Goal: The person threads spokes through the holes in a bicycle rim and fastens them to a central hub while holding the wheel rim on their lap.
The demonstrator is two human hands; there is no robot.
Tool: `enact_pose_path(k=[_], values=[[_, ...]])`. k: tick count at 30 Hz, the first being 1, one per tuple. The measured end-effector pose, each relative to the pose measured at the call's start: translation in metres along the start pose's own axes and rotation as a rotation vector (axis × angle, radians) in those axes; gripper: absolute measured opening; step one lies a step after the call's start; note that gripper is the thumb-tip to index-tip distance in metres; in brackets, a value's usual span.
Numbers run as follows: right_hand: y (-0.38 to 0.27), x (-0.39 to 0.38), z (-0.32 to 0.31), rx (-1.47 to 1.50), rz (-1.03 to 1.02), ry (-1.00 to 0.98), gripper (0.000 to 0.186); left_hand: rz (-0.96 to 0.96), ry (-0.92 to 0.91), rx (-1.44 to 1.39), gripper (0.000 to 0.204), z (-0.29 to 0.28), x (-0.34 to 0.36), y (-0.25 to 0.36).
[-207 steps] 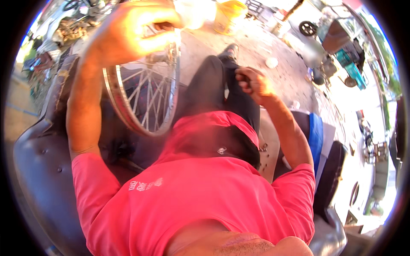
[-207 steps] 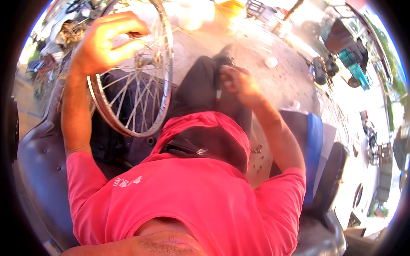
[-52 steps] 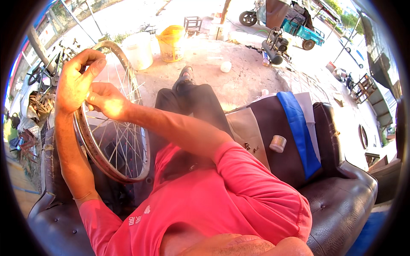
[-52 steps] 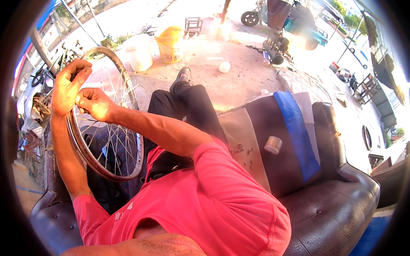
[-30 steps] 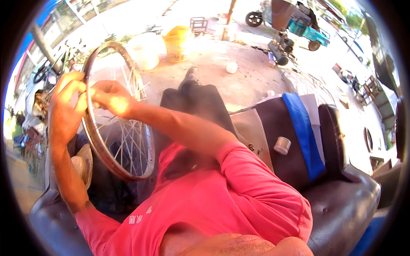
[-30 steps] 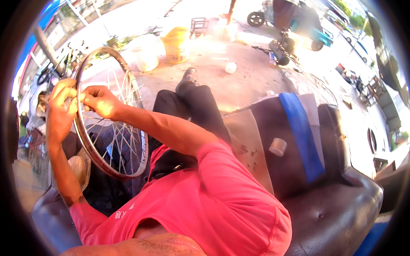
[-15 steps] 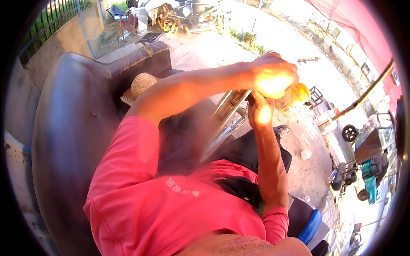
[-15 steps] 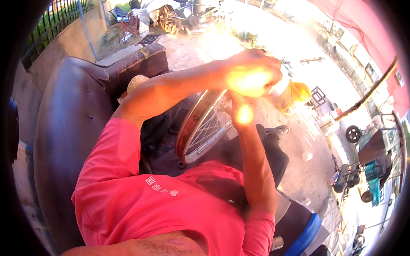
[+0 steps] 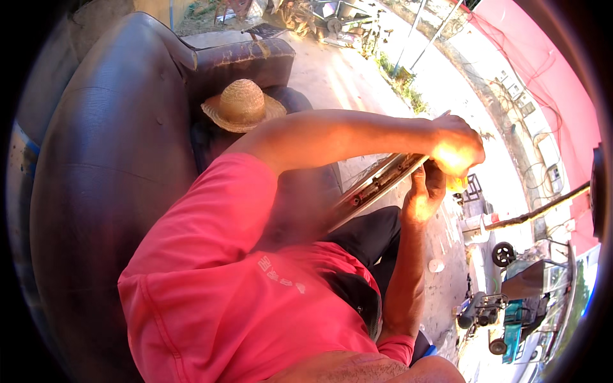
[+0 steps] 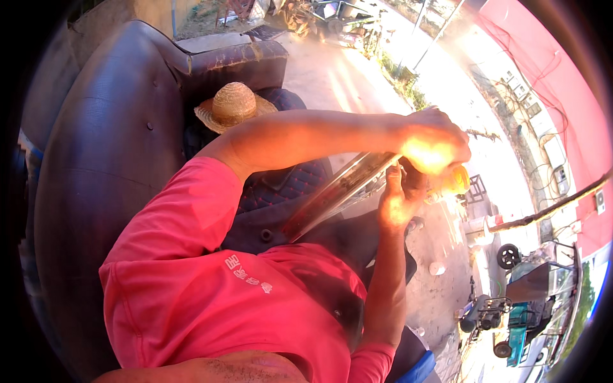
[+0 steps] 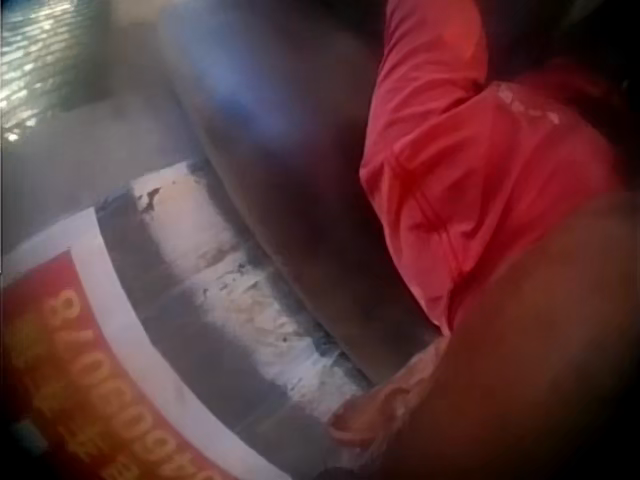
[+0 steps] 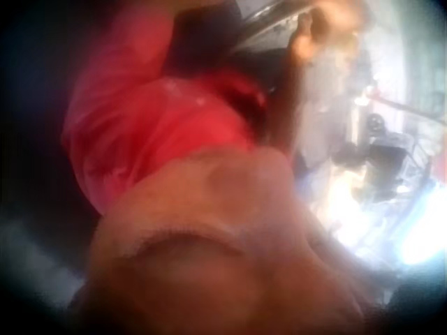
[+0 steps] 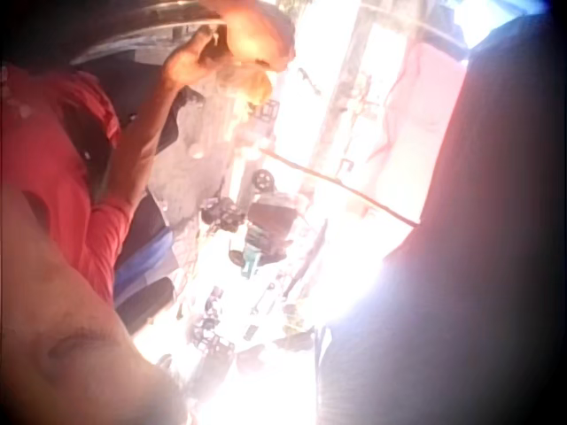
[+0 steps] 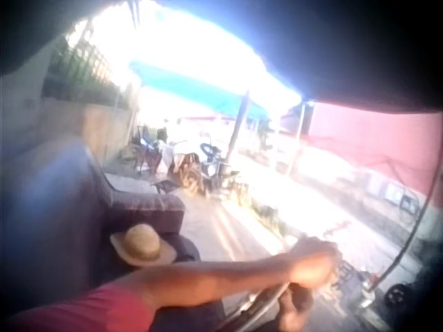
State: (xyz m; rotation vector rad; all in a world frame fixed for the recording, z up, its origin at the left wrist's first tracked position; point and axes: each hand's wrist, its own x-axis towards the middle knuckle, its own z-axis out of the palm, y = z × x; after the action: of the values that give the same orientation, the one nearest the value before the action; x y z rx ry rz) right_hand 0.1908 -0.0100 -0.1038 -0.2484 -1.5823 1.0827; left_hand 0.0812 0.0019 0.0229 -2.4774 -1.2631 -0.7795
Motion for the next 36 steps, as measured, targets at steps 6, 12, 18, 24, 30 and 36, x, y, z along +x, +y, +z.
enact_pose_path(k=[6,12,18,24,30,36], values=[[-0.005,0.0,0.024,0.012,-0.08,-0.03,0.02,-0.245,0.137,-0.738,0.017,-0.015,-0.006,-0.024],[0.002,-0.001,0.035,0.028,-0.085,0.023,0.019,-0.303,0.163,-0.894,0.015,-0.021,-0.008,-0.019],[0.012,0.004,0.04,0.196,-0.066,0.047,0.014,-0.297,0.146,-0.919,0.014,-0.015,-0.004,-0.022],[0.02,0.001,0.048,0.249,-0.061,0.049,0.01,-0.242,0.117,-0.912,0.019,-0.016,-0.006,-0.023],[0.026,-0.002,0.048,0.217,-0.09,0.063,0.01,-0.243,0.151,-1.003,0.013,-0.015,-0.007,-0.022],[0.017,0.003,0.037,0.447,0.004,-0.054,0.006,-0.285,0.104,-1.036,0.011,-0.008,0.001,-0.014]])
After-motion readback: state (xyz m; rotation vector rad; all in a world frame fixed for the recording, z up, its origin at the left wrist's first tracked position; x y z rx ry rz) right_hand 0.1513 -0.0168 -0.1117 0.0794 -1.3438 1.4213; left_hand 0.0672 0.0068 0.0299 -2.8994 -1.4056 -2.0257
